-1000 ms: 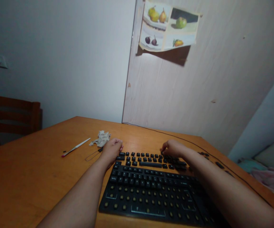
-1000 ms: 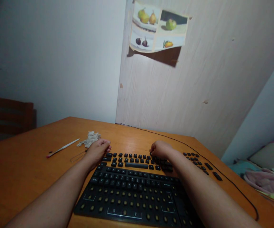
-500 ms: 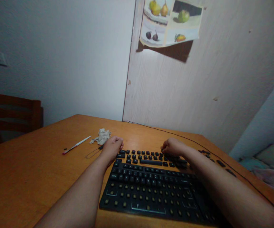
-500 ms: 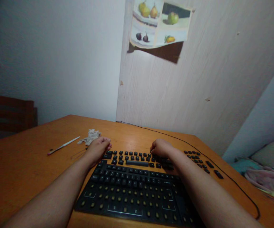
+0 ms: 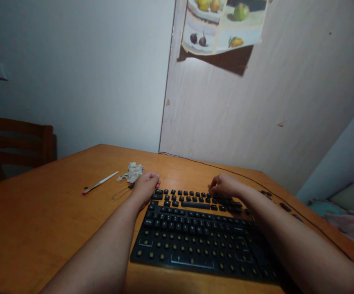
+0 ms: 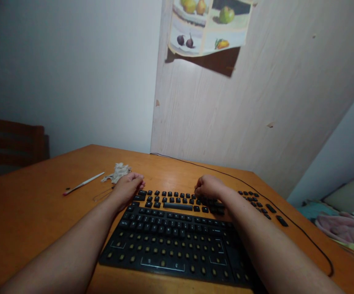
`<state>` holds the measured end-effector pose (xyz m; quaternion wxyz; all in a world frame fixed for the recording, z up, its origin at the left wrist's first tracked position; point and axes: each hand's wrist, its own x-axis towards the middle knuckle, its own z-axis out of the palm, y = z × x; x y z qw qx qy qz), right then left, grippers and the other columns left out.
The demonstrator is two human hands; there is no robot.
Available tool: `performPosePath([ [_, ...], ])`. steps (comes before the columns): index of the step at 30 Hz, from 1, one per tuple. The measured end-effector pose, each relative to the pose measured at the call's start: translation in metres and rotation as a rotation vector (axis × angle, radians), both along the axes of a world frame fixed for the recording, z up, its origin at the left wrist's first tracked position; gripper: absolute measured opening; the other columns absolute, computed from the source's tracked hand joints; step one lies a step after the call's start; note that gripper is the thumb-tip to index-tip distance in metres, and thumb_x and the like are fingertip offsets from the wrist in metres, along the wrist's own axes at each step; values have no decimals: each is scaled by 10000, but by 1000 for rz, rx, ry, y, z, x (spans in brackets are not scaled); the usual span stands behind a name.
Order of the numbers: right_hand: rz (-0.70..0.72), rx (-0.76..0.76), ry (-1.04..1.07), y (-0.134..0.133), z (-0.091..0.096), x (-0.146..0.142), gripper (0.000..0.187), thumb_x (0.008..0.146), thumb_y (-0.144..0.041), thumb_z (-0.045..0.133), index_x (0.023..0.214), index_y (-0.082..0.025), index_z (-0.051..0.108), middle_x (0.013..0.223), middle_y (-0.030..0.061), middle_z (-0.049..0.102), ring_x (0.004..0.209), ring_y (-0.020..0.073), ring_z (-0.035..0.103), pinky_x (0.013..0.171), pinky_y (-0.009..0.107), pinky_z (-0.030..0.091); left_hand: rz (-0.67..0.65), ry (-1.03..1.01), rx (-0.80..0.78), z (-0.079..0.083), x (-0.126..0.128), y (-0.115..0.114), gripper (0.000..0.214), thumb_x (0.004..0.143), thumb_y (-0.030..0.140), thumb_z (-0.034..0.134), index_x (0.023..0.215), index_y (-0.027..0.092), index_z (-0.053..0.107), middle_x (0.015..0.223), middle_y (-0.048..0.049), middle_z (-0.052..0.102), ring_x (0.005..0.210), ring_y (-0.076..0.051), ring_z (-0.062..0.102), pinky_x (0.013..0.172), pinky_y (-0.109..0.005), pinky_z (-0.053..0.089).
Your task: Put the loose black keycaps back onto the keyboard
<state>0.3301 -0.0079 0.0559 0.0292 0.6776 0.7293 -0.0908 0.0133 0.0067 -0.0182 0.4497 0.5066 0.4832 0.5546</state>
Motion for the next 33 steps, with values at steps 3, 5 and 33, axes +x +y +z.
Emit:
performPosePath([
  [3,11,95,24,-12,13,-1,229,819,-331,671,967,-166,726,781,43,689,740,189,620,644,289,435,-6,16,11,-2,-1,2,271,738,421,624,752,152,592,659,-33,639,571,-128,563,568,-233,411],
  [5,35,137,42,-25,22,-2,228,816,-327,644,965,-180,734,713,33,675,668,174,592,589,278,380,-12,30,18,-4,-2,4,273,742,426,622,743,154,592,652,-30,636,558,-125,555,557,-230,403],
  [33,378,209,-7,-167,8,-43,128,899,-251,528,851,-238,646,823,-6,680,760,168,616,663,279,353,11,15,-17,7,3,-5,221,731,381,614,733,163,583,620,-25,626,541,-125,540,557,-236,399],
])
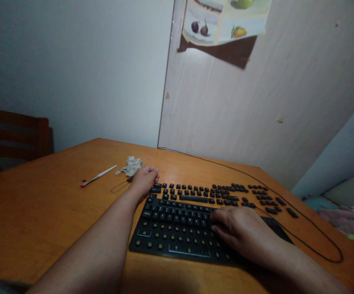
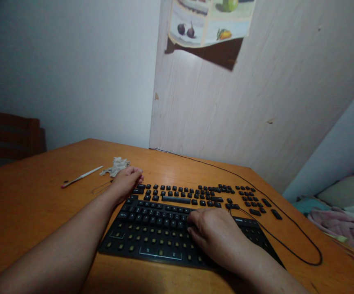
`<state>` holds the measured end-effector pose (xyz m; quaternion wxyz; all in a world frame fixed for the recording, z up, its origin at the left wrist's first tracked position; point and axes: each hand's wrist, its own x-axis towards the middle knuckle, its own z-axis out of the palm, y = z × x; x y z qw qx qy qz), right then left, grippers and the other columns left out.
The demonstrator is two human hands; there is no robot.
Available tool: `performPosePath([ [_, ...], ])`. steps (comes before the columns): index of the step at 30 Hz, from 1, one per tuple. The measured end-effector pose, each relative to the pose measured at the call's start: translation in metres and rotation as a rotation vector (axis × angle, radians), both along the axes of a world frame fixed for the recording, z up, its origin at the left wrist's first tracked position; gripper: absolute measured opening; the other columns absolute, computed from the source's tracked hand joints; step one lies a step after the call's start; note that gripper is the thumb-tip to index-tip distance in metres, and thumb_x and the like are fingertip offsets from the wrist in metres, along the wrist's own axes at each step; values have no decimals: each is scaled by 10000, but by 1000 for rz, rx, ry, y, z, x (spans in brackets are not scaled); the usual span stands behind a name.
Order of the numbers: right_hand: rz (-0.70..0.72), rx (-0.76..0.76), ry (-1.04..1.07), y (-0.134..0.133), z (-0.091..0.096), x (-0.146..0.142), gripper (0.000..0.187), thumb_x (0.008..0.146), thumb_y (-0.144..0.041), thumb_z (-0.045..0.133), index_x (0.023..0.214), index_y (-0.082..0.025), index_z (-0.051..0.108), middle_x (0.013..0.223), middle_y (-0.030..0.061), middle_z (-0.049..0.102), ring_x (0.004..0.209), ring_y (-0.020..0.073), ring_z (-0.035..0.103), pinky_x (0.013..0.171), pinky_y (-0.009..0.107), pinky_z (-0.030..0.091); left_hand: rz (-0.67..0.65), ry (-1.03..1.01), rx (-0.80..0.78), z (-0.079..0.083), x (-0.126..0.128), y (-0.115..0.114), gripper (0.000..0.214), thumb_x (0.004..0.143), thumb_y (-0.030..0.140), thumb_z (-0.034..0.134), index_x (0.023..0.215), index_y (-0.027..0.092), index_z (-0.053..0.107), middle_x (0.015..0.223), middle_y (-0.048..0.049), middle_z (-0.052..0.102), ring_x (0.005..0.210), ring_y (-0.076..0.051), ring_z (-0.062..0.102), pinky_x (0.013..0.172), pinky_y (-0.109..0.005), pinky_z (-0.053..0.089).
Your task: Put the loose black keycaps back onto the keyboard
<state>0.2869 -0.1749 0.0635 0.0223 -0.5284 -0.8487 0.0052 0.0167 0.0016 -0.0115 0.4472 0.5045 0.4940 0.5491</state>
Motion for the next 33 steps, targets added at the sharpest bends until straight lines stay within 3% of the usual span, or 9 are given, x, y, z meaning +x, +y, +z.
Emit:
performPosePath([
  [25,-7,107,27,-6,-21,-1,189,929,-207,474,872,-223,654,800,11,671,726,168,622,648,282,372,-19,-14,11,-7,-2,6,246,715,403,643,732,164,586,616,-19,613,548,-128,540,547,-232,383],
  [33,3,112,-12,-7,-18,-4,193,924,-195,466,800,-217,611,755,5,646,677,158,600,607,286,341,-12,-29,11,-7,-2,6,258,709,409,652,748,162,590,635,-23,626,567,-129,557,557,-228,393],
])
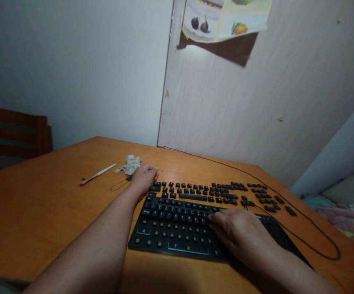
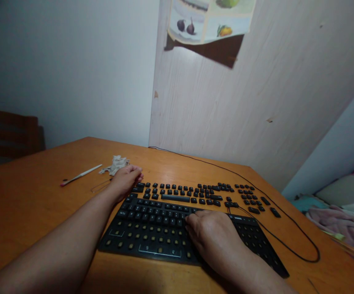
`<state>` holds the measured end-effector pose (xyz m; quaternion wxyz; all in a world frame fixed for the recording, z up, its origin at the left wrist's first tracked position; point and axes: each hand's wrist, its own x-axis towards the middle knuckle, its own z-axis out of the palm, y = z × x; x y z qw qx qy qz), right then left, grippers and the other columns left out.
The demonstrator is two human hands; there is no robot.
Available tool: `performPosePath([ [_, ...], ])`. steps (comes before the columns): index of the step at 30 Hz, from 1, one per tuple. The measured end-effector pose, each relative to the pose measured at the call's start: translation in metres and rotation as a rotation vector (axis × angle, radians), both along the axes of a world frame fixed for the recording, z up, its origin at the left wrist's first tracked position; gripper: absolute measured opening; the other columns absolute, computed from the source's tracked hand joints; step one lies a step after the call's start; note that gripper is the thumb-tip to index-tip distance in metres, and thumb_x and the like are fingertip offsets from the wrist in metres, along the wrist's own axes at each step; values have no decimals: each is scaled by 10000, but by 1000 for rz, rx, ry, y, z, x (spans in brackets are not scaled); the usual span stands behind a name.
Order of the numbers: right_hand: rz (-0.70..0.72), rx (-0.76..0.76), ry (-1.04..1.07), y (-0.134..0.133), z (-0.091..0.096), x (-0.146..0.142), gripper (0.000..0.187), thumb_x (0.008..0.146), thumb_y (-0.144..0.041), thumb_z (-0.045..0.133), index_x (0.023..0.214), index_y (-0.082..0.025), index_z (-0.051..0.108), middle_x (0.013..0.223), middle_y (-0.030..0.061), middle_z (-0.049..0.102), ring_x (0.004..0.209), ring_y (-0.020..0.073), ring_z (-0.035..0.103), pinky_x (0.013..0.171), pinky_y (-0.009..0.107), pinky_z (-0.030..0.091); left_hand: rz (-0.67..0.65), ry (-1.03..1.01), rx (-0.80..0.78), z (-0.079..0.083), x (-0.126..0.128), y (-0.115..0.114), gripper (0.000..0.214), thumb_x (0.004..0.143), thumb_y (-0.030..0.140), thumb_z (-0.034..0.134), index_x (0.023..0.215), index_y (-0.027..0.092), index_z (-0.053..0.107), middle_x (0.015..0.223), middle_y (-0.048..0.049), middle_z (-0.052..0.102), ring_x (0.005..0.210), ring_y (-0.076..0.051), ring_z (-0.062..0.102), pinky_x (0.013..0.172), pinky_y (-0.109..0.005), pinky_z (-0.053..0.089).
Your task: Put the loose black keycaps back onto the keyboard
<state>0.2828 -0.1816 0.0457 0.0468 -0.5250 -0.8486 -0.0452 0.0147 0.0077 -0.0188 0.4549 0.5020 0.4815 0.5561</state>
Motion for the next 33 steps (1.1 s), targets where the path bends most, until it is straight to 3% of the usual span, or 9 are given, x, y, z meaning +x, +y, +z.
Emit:
performPosePath([
  [6,4,0,-36,0,-2,0,206,915,-161,461,753,-216,576,732,-4,631,644,146,578,585,288,313,5,21,-4,2,0,-2,242,715,399,638,755,165,594,654,-35,643,556,-133,556,537,-232,385],
  [12,6,76,-36,-2,-16,3,205,923,-164,468,753,-219,570,703,-9,621,620,146,565,585,290,311,-1,27,7,3,0,-2,229,709,388,636,717,164,588,631,-30,633,544,-126,543,538,-228,378],
  [20,8,169,-107,-4,-20,-1,231,946,-150,431,808,-204,608,655,8,600,576,150,529,564,297,291,5,55,15,2,0,-1,237,732,397,623,727,162,589,626,-32,631,557,-134,559,548,-233,394],
  [26,16,95,-43,-3,-19,2,214,930,-155,450,772,-209,584,703,4,624,619,152,561,594,288,337,-8,33,15,-1,-1,1,243,736,401,628,744,162,584,636,-32,631,566,-135,562,553,-234,400],
  [33,-6,61,78,-3,-17,11,267,981,-257,404,1036,-216,663,908,50,708,812,195,657,737,311,456,2,-2,-10,4,2,-4,238,712,391,649,734,163,584,612,-19,619,533,-124,536,551,-234,394],
])
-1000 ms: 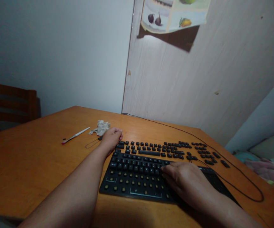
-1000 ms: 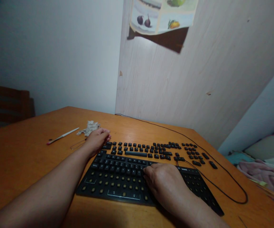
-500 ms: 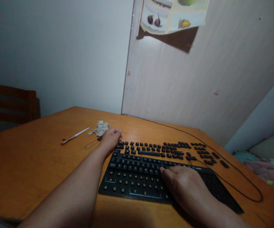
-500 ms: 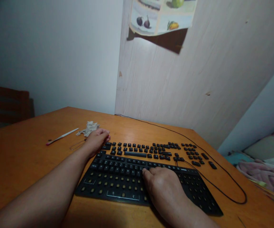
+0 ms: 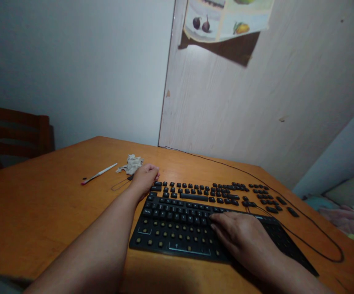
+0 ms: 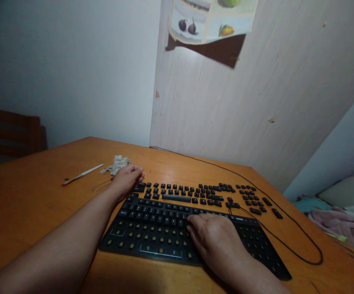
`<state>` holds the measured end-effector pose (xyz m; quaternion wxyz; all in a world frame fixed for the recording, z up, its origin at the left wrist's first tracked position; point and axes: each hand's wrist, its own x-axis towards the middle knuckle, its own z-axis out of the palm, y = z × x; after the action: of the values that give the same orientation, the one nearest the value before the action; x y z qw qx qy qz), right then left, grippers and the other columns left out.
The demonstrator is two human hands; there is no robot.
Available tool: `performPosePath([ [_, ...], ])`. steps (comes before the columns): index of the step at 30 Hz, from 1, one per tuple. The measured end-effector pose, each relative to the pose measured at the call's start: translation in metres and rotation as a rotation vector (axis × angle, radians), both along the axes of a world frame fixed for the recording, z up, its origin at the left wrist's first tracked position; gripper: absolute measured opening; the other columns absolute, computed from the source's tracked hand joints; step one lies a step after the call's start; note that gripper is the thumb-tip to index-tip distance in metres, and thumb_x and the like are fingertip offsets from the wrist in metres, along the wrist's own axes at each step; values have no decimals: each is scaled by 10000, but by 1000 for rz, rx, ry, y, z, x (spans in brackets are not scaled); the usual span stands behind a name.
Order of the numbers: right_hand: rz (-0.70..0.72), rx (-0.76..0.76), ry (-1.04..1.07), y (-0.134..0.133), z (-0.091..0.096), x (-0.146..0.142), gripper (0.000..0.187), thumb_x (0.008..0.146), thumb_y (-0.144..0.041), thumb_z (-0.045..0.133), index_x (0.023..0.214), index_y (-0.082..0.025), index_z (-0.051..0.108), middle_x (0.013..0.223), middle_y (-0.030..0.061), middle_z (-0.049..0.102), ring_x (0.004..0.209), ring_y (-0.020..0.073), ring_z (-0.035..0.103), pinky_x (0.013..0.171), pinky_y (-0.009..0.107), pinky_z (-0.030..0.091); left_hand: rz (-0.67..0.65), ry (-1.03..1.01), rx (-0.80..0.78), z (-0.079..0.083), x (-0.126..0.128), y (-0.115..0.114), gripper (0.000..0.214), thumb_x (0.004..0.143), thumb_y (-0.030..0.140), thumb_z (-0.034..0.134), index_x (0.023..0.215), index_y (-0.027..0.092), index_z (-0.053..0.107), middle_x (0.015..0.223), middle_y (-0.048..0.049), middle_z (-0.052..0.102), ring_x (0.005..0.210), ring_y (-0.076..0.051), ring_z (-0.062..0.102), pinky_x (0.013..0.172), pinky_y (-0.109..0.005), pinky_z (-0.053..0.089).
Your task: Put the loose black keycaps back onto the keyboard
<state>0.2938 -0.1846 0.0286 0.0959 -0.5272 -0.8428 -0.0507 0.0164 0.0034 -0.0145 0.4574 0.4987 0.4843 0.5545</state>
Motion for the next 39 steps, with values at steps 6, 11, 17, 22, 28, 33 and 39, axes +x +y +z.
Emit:
performPosePath([
  [6,-19,-22,6,1,1,2,267,978,-265,423,1077,-228,669,919,35,714,831,199,664,761,327,482,12,47,15,-2,-1,2,243,722,394,640,749,156,597,636,-30,633,556,-132,557,542,-229,388],
  [11,-5,-24,-14,-2,1,-1,265,976,-243,421,1081,-224,663,886,33,699,813,197,653,747,323,477,4,58,30,-4,-2,4,239,729,391,633,747,155,594,640,-36,637,565,-135,565,538,-226,390],
  [17,-1,-10,-36,-3,2,-5,250,972,-222,425,1037,-214,666,874,35,694,792,185,648,720,302,453,4,22,15,-4,-1,4,255,714,403,650,756,157,601,644,-34,641,556,-131,560,527,-222,387],
  [22,-9,14,-92,-3,2,-9,207,943,-174,467,850,-222,646,762,0,662,679,156,617,617,273,397,1,38,26,-4,-1,4,255,730,408,636,759,157,601,655,-36,646,543,-126,550,527,-226,392],
  [28,-33,136,-257,-3,-4,-15,203,899,-94,508,843,-209,665,683,2,650,604,157,608,580,267,410,4,78,51,-5,-1,4,238,751,393,607,761,155,603,659,-42,646,547,-130,552,530,-231,395],
  [33,-15,232,-382,-8,-8,-19,292,825,-46,561,1064,-141,699,706,28,688,619,181,639,598,279,482,16,105,46,-1,-1,1,220,758,378,587,745,159,595,636,-33,631,548,-131,548,525,-229,386],
  [39,26,208,-428,-16,-12,-21,503,686,-43,586,1179,-67,682,748,53,721,604,199,653,584,295,523,8,106,46,-1,-1,1,227,751,388,593,703,165,583,596,-19,612,507,-118,513,511,-224,350],
])
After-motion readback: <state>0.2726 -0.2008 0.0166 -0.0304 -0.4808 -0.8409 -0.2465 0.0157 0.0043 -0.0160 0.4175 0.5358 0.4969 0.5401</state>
